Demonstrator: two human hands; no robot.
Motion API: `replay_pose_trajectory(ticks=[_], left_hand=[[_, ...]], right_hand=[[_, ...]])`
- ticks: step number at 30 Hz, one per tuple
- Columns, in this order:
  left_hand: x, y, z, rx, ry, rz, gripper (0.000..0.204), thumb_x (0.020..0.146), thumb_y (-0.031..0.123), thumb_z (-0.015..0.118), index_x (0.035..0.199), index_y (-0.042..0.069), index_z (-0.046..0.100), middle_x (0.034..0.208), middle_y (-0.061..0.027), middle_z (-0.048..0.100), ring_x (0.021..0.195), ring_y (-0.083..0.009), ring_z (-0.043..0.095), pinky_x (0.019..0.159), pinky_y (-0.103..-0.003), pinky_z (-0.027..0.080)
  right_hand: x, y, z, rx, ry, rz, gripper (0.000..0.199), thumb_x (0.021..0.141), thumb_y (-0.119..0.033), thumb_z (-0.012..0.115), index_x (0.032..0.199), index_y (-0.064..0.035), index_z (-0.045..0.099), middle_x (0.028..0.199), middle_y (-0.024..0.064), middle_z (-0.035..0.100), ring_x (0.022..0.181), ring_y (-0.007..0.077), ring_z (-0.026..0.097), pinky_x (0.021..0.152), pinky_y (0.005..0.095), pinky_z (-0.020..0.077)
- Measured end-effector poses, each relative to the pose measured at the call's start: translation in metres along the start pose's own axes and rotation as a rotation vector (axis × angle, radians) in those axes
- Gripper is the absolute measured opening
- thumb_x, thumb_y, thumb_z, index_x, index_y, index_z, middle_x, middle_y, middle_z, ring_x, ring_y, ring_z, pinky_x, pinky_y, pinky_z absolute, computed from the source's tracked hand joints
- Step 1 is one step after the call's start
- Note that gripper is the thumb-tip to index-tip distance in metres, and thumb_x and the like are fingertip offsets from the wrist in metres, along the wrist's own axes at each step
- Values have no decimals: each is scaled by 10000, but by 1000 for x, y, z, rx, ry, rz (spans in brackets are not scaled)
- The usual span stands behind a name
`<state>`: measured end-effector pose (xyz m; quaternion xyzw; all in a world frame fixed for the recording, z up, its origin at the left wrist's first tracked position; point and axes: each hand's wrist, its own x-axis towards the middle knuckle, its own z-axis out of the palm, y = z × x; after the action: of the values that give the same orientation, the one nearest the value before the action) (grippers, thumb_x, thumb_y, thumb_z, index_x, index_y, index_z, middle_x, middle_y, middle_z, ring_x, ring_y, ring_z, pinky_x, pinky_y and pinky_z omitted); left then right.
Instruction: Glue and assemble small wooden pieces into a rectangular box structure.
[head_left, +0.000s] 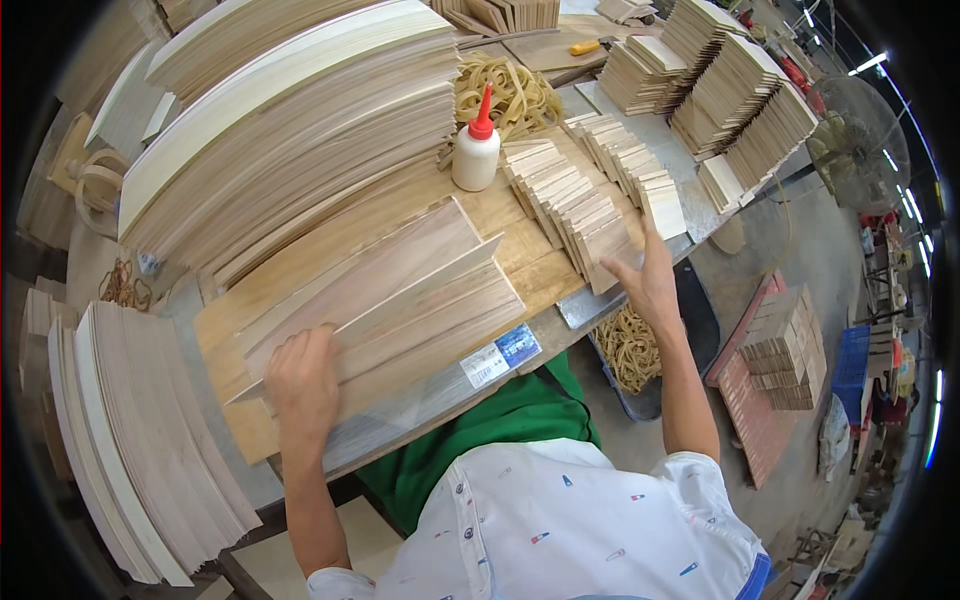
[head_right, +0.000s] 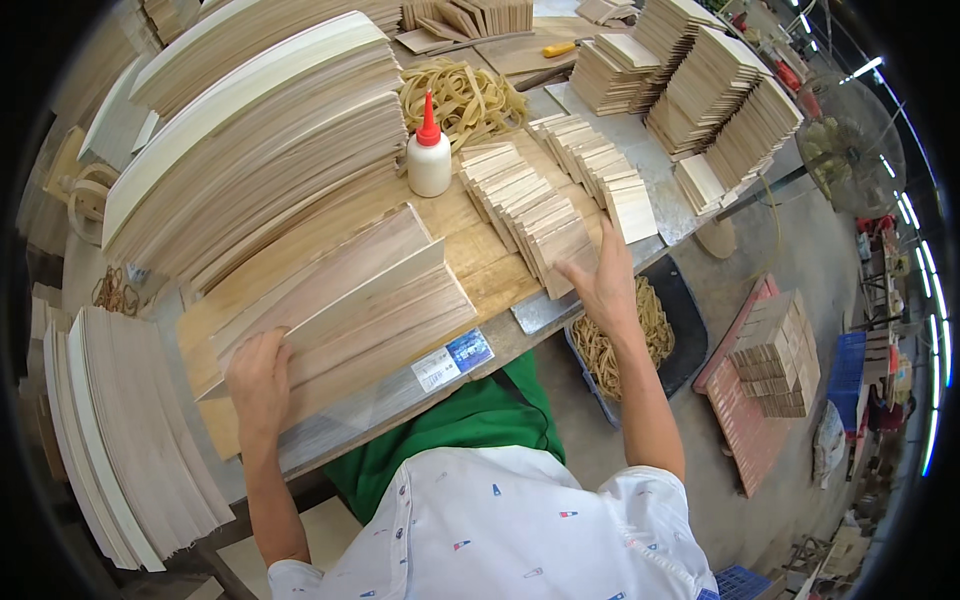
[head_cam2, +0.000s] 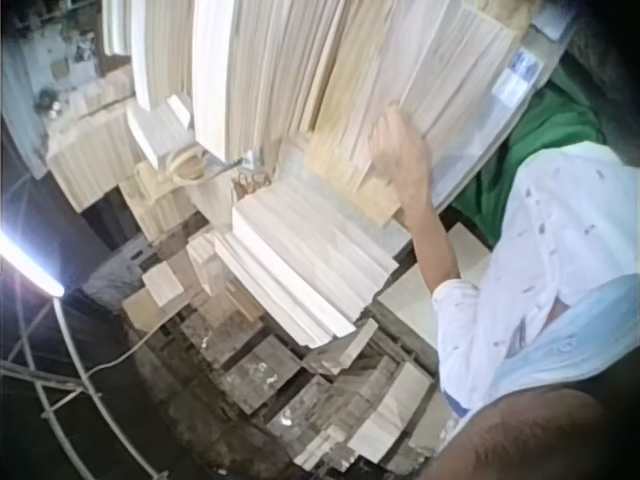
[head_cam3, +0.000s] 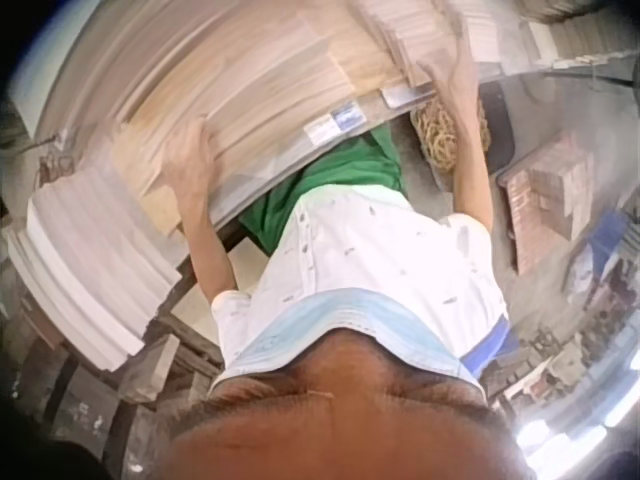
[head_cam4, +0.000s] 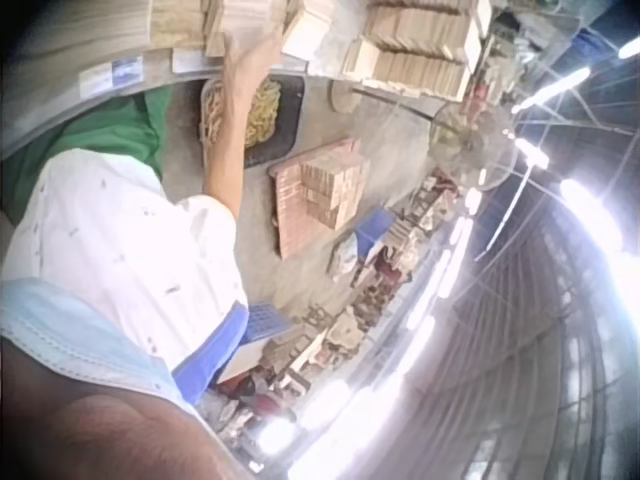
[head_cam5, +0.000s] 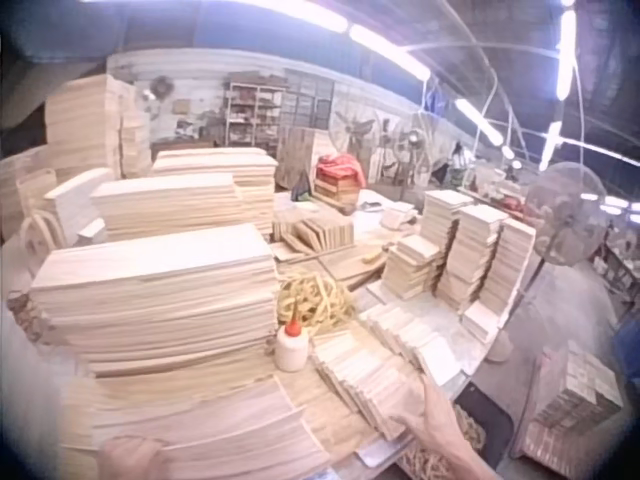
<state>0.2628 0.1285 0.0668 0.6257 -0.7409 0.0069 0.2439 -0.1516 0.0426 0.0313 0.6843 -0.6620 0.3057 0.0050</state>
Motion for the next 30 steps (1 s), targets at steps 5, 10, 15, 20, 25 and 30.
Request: replay_pose_trajectory(ticks=[5, 10, 15, 20, 25, 30], left_hand=[[-3, -2, 0, 14, -37, -59, 178, 782, 34, 649, 959, 55, 634, 828, -134, 623, 782, -320, 591, 695, -406, 449], [-1, -3, 0, -1, -12, -35, 191, 778, 30, 647, 966, 57, 632, 827, -126, 619, 783, -317, 588, 704, -403, 443], [1, -4, 2, -7, 26, 10, 135, 807, 51, 591, 939, 54, 614, 764, -111, 585, 729, -307, 568, 660, -401, 426], [0, -5, 1, 16, 13, -12, 132, 807, 57, 589, 937, 60, 616, 761, -107, 584, 727, -304, 572, 656, -403, 431], [-1, -4, 1, 2, -11, -38, 184, 782, 52, 651, 965, 69, 639, 785, -118, 597, 750, -317, 578, 676, -400, 436], [-1, -4, 1, 5, -17, -42, 188, 783, 53, 651, 970, 73, 639, 787, -114, 599, 749, -312, 580, 676, -398, 438]], right_hand=[[-14, 4, 3, 105, -225, 256, 764, 715, -240, 791, 1323, 54, 433, 1227, 250, 522, 1161, 373, 488, 994, 431, 386], [-21, 4, 2, 174, 2, 221, 602, 763, -124, 740, 1288, 32, 488, 1087, 143, 595, 1017, 248, 558, 927, 331, 432], [-23, -36, -16, 693, -138, 351, 321, 871, -101, 655, 1155, 34, 589, 948, 43, 658, 841, 98, 592, 762, 259, 477], [-13, -80, 16, 480, -236, 163, 337, 871, -120, 655, 1164, 26, 573, 903, 167, 663, 792, 190, 638, 686, 319, 502], [-12, -96, 22, 382, -303, 9, 353, 852, -131, 670, 1141, 45, 571, 993, 222, 631, 878, 367, 631, 755, 388, 501], [-14, -110, 20, 344, -282, -103, 341, 848, -121, 664, 1126, 51, 567, 1000, 239, 611, 915, 402, 604, 772, 419, 490]])
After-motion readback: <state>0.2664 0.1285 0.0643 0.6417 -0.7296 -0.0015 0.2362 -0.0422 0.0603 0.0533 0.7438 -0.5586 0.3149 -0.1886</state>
